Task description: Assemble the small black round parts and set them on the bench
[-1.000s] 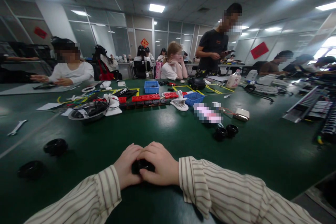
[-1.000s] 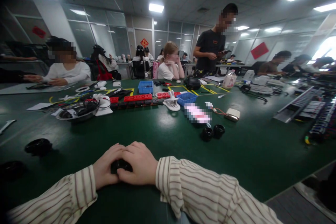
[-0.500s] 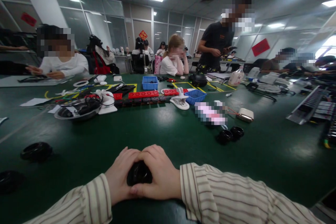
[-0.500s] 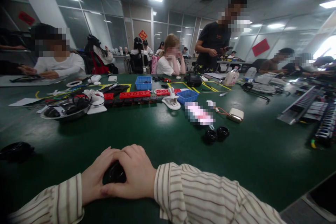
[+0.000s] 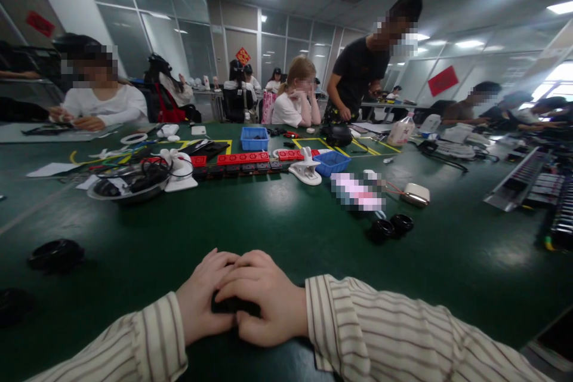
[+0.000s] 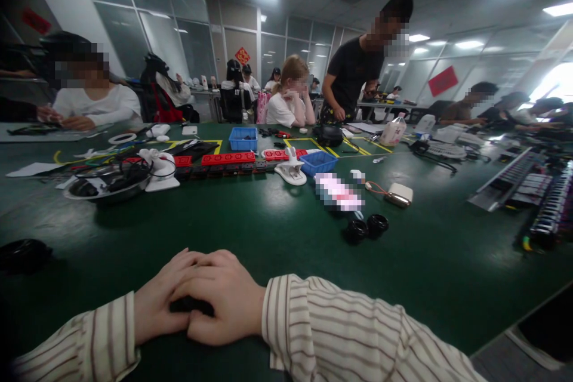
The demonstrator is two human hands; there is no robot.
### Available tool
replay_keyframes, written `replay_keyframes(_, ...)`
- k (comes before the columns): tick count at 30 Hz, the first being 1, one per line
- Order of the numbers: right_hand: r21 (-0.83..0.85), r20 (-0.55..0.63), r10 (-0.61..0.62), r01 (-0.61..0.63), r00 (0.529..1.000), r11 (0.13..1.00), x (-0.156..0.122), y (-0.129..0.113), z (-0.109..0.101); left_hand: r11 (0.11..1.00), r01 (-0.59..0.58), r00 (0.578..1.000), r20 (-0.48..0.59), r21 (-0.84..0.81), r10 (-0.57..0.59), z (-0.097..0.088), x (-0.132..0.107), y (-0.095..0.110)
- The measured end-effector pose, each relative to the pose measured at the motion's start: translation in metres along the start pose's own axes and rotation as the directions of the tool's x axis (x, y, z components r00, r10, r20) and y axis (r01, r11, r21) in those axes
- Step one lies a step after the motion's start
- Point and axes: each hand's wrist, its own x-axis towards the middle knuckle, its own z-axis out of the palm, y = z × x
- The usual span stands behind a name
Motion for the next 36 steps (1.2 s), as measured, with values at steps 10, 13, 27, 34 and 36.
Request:
replay_keyframes(10, -0.102, -0.209, 0.265, -0.29, 0.941, 0.952, -0.001, 0.001, 0.004, 0.993, 0.026, 0.99, -0.14, 0.114, -0.01, 0.004, -0.004, 0.008)
replay_keyframes(13, -0.129, -0.162, 0.281, -0.303, 0.946, 0.944, 0.0, 0.001, 0.005, 0.997, 0.049, 0.992, -0.118, 0.065, -0.041, 0.002, -0.003, 0.009)
replay_keyframes(27, 0.027, 0.085, -0.072, 0.07, 0.994, 0.997, 0.001, 0.006, 0.002, 0.997, -0.07, 0.997, -0.016, 0.024, 0.071, 0.006, -0.003, 0.001)
replay_keyframes(34, 0.028, -0.19, 0.143, -0.14, 0.971, 0.99, 0.001, -0.001, 0.0, 0.999, -0.03, 0.997, -0.077, 0.037, 0.032, 0.009, -0.007, -0.004)
replay_keyframes(36, -0.004, -0.234, 0.181, -0.187, 0.955, 0.982, 0.0, -0.001, 0.001, 0.997, -0.031, 0.995, -0.089, 0.064, 0.037, 0.009, -0.007, -0.002)
